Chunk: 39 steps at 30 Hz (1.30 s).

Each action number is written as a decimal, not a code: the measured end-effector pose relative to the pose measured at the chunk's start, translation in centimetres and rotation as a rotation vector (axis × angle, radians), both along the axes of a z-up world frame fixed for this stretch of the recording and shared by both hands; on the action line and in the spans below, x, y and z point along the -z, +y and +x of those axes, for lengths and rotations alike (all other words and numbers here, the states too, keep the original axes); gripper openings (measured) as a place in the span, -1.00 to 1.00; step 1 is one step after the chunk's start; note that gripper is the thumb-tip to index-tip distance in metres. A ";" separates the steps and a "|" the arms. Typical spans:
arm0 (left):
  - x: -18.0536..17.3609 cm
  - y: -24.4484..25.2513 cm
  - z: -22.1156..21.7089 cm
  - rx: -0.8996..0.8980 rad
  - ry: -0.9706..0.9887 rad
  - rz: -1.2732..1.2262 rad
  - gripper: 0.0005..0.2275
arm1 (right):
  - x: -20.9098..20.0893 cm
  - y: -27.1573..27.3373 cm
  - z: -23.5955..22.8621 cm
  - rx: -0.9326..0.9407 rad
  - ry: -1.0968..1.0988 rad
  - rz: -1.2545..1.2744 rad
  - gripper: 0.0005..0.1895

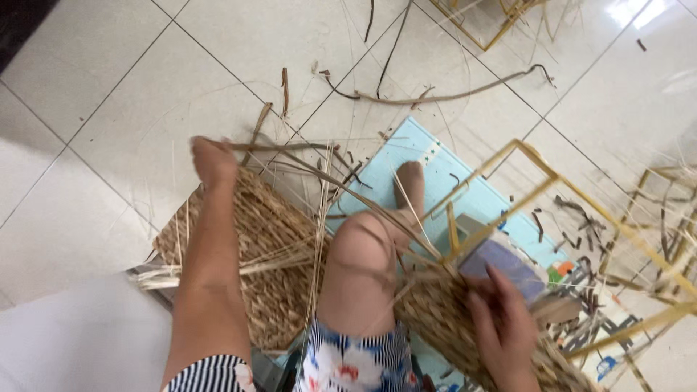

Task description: The person weaves thin wooden or bamboo strips into a frame to construct the base and sides of a basket, interlacing the strips through vertical supports.

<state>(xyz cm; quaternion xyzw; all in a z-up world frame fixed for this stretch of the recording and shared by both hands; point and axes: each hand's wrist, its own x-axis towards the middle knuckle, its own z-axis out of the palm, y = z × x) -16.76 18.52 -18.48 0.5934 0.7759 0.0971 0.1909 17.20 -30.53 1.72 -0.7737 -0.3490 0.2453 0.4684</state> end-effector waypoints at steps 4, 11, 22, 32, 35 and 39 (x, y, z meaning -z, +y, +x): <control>7.0 0.1 4.0 0.555 0.422 -0.295 -0.75 | 3.8 -5.1 2.5 0.100 0.109 -0.003 -0.46; 14.4 -0.4 8.9 0.757 0.568 -0.506 -0.77 | 5.3 -6.4 4.0 0.228 0.043 -0.314 -0.55; 14.2 -1.7 9.4 0.744 0.436 -0.403 -0.68 | 2.0 -0.6 5.3 0.158 -0.074 -0.464 -0.69; -18.0 0.3 13.3 0.299 -0.723 0.180 -0.77 | -6.1 6.1 3.8 -0.185 -0.325 -0.207 -0.80; -29.0 -3.6 13.5 0.643 -1.131 0.457 -0.68 | -9.0 11.0 3.5 -0.288 -0.235 -0.070 -0.82; -36.4 -9.6 16.4 0.792 -1.611 0.265 -0.69 | -12.3 16.0 2.8 -0.397 -0.194 -0.013 -0.63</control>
